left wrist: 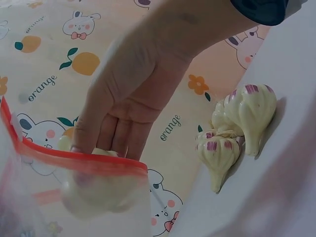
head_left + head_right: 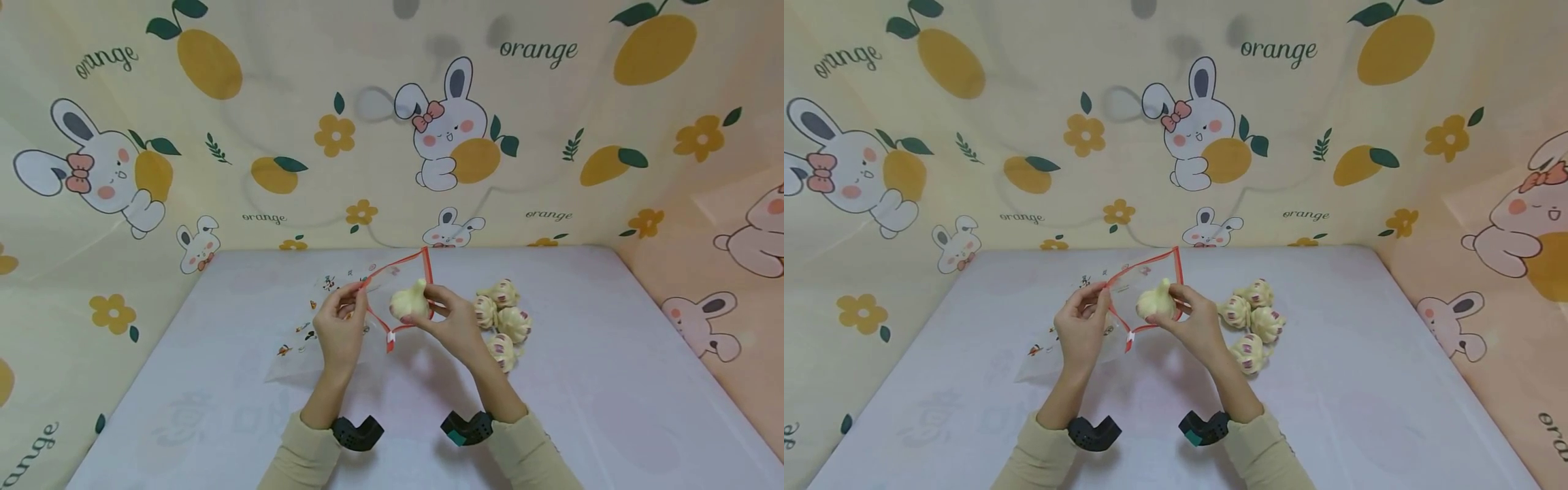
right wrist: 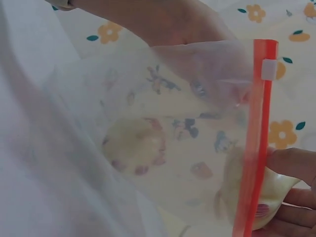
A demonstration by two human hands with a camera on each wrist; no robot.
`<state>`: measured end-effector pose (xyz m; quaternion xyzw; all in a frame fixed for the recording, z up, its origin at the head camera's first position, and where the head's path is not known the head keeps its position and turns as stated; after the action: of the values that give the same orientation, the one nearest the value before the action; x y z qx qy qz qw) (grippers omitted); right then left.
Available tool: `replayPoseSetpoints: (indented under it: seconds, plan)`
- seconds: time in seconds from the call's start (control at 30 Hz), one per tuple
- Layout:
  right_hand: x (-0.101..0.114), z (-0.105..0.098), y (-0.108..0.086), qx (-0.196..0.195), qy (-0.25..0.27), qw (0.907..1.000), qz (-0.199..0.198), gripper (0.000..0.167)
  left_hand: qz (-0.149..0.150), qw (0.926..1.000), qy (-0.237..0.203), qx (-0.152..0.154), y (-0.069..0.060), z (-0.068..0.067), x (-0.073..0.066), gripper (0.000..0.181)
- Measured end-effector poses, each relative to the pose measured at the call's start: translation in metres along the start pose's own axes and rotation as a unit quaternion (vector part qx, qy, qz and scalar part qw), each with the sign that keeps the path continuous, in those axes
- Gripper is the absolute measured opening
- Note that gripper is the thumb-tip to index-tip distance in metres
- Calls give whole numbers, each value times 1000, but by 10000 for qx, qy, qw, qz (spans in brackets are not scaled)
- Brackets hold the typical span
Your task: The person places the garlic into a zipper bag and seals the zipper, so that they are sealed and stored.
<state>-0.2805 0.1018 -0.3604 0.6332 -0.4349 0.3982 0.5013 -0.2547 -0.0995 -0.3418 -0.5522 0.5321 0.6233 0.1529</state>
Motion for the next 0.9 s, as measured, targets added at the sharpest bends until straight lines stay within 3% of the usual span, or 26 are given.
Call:
replayPoseSetpoints:
  seconds: [0.33,0.5,0.67,0.77,0.9]
  plan:
    - [-5,0,1,16,-14,9997,234,50,78,9998,-130,-111,2,-2,-1,16]
    - [-7,-16,3,-536,56,9983,214,41,-23,9997,-140,-202,4,-6,0,17]
    - [-19,-33,3,-1020,-276,9926,592,34,-18,9993,-129,-361,5,-11,0,18]
    - [-28,-34,2,-828,-681,9890,1021,31,44,9986,-247,-461,6,-14,-1,18]
    - [-43,-22,1,17,-482,9861,1593,27,269,9970,-386,-611,5,-17,-5,17]
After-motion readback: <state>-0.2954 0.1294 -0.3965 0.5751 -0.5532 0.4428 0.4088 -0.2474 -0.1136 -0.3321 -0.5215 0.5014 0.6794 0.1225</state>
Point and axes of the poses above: each hand's wrist, its own y-axis towards the middle knuckle, its own z-axis out of the palm, x = y × z, the point moved 9 cm from there along y, towards the middle knuckle, and after that the axes turned 13 degrees about y, right-handed, at the moved point
